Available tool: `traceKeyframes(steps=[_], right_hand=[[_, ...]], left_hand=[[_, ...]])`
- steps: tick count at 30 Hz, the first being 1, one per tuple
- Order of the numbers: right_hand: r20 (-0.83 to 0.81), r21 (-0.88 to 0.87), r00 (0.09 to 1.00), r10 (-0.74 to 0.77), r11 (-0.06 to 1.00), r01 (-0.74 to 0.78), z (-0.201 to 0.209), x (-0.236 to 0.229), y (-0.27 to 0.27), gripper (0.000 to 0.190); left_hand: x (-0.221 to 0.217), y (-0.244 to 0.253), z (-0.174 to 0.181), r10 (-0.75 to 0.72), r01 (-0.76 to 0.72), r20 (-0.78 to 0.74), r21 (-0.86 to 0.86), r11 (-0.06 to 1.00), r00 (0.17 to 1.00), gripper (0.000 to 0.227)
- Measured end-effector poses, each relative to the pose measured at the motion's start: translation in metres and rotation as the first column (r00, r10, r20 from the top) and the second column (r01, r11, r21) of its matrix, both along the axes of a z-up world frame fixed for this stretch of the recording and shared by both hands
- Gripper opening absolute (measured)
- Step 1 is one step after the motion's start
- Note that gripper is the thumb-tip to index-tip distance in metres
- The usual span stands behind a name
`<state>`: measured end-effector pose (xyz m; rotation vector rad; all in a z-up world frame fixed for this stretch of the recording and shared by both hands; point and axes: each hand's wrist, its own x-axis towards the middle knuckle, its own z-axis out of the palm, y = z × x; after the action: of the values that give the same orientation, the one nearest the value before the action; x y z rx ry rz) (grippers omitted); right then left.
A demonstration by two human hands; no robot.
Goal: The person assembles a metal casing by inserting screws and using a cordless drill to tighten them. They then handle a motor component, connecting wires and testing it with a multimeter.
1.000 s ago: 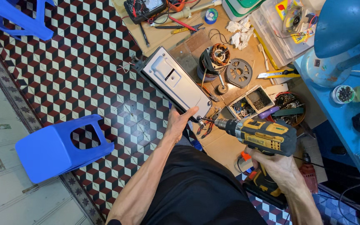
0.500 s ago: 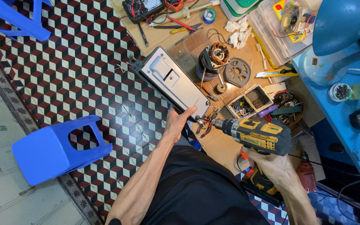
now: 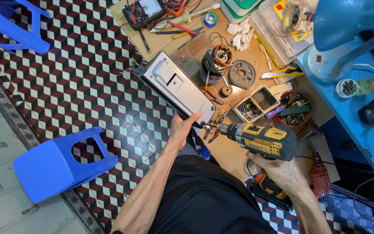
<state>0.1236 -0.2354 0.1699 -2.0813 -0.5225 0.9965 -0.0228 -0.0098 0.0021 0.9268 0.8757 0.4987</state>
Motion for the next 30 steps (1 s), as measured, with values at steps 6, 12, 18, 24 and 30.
traceKeyframes(steps=[6, 12, 18, 24, 30], right_hand=[[-0.058, 0.111, 0.998, -0.014, 0.994, 0.020, -0.003, -0.009, -0.010, 0.018], [0.003, 0.219, 1.000, 0.011, 0.976, -0.011, -0.003, -0.019, -0.023, 0.026], [-0.088, 0.023, 0.996, 0.007, 1.000, -0.005, -0.002, -0.022, -0.038, 0.031], [-0.065, 0.240, 0.980, -0.190, 0.950, 0.200, -0.018, -0.026, -0.096, 0.039], [-0.458, 0.208, 0.560, -0.690, 0.530, 0.822, -0.111, 0.001, -0.104, 0.031]], left_hand=[[-0.002, -0.004, 0.000, -0.038, 0.038, -0.005, 0.052, 0.998, 0.999, 0.069], [-0.005, -0.012, 0.001, -0.093, 0.092, 0.017, 0.034, 0.995, 0.996, 0.061], [-0.012, -0.019, 0.000, -0.179, 0.183, -0.071, 0.059, 0.981, 0.981, 0.056], [-0.022, -0.010, 0.001, -0.079, 0.081, -0.061, 0.034, 0.996, 0.995, 0.061], [-0.048, -0.011, 0.031, -0.075, 0.145, -0.370, 0.164, 0.976, 0.926, 0.059]])
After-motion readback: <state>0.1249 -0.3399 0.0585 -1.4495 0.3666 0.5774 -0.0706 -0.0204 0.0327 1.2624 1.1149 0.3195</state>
